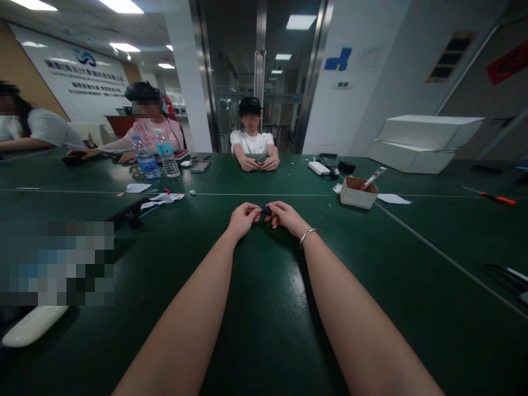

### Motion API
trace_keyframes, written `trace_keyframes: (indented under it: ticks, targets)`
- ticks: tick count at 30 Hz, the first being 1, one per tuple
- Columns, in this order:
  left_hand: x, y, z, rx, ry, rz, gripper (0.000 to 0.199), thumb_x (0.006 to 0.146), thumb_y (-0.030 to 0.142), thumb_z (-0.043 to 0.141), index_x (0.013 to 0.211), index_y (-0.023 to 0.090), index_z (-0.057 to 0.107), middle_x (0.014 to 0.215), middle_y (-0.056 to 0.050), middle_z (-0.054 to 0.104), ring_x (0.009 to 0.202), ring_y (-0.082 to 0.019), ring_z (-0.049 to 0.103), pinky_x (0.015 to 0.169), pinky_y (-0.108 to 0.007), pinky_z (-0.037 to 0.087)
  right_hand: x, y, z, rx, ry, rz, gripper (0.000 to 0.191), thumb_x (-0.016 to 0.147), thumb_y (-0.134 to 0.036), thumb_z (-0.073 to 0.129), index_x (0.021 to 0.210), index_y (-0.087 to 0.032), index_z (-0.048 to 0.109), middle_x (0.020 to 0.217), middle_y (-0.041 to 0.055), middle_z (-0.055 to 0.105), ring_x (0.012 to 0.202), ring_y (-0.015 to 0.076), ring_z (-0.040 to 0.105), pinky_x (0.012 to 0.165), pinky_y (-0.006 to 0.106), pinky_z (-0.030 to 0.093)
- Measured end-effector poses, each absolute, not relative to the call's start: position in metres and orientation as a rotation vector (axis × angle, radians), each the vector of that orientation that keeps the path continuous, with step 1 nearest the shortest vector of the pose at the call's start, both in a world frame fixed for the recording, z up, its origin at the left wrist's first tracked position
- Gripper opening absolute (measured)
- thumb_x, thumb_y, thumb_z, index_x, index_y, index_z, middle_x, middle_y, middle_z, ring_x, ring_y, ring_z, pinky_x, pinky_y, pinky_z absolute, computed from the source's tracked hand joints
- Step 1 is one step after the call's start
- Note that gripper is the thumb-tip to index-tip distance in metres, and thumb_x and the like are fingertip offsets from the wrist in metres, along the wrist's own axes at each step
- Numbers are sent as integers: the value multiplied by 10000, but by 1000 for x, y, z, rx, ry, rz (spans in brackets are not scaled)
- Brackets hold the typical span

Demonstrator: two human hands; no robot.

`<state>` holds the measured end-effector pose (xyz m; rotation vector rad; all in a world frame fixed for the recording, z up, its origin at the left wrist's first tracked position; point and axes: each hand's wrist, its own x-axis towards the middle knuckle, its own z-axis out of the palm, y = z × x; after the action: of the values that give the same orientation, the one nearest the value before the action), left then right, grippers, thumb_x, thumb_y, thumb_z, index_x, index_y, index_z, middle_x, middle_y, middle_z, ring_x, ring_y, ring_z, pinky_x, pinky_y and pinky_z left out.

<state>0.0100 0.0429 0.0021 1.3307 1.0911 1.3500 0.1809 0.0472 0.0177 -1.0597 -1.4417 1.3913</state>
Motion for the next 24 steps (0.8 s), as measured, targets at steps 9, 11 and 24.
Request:
trace_keyframes:
  ticks: [9, 11, 24]
  targets:
    - [10, 43, 3, 1292, 1087, 1375, 55, 799, 116, 655, 846, 119, 627, 679, -14, 642, 616, -98, 611, 650, -245, 518, 180, 48, 17, -1068, -1404, 1377, 161, 888, -265, 549, 1019, -175, 522, 707, -14, 621, 374, 57, 537, 384, 189, 496]
    - [11, 42, 5, 1273, 1091, 1378, 49, 802, 103, 644, 844, 118, 625, 672, -11, 640, 611, -96, 608, 656, -246, 519, 181, 49, 16, -1017, -1426, 1354, 223, 826, -162, 602, 1034, -189, 527, 775, -18, 637, 384, 47, 548, 396, 182, 504]
    - [12, 43, 4, 1261, 1103, 1378, 74, 796, 143, 673, 841, 123, 619, 690, -19, 647, 627, -103, 616, 676, -262, 528, 181, 48, 16, -985, -1345, 1362, 321, 776, -116, 668, 1046, -203, 519, 837, -9, 641, 452, 57, 593, 451, 190, 540]
